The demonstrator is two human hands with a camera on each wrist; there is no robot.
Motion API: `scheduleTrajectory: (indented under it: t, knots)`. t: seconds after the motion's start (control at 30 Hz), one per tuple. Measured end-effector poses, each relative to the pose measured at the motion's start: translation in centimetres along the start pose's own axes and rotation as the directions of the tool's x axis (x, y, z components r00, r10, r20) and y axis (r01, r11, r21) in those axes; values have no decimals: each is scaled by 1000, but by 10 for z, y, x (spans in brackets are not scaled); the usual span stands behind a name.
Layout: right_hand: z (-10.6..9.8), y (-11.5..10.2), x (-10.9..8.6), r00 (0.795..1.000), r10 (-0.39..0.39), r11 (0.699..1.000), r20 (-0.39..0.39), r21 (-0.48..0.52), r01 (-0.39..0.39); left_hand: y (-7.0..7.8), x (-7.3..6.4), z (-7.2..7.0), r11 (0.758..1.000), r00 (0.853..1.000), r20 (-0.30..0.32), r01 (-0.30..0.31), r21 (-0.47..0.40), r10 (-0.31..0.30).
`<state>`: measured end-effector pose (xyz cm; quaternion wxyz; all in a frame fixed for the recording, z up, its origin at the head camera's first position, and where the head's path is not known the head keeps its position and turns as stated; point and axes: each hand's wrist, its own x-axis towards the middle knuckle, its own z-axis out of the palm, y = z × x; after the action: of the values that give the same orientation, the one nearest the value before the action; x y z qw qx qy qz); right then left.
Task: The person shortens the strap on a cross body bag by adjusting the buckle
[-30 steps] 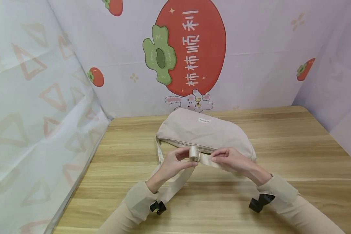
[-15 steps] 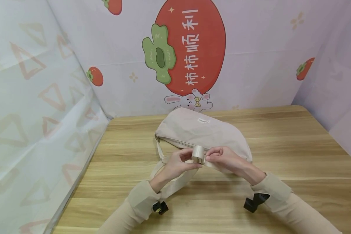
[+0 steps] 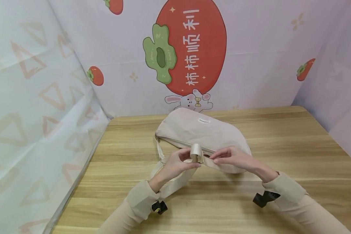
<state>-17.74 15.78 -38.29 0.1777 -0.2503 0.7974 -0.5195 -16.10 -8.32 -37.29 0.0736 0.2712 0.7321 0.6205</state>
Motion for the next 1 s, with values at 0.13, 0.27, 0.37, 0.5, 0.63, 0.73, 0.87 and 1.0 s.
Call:
scheduleTrajectory:
  t: [0.13,0.27,0.37,0.5,0.63,0.73,0.87,1.0]
  knots:
    - [-3,2,-1,1000,20,1000,-2,7,-20,-2,0,0,1000,1000,5,-9,-5,9]
    - [-1,2,1,999,31,999,-29,39,-29,-1,0,1,1000,1000,-3,4,-10,-4]
    - [0,2,3,999,21,998,-45,59,-19,0,1,3,1000,1000,-1,12,-10,-12]
    - [1,0,5,997,32,996,-66,89,-26,0,3,6,1000,1000,13,-5,-17,5]
    - [3,-3,7,994,73,988,-75,139,-62,-2,6,10,999,999,37,-28,-41,29]
    - [4,-5,9,991,108,978,-73,188,-92,-2,7,12,999,998,54,-25,-44,27]
    - [4,-5,9,988,136,966,-71,232,-116,4,7,14,1000,999,48,-2,-24,4]
    - [5,-6,9,988,138,958,-63,263,-117,18,5,15,1000,999,45,-2,-7,3]
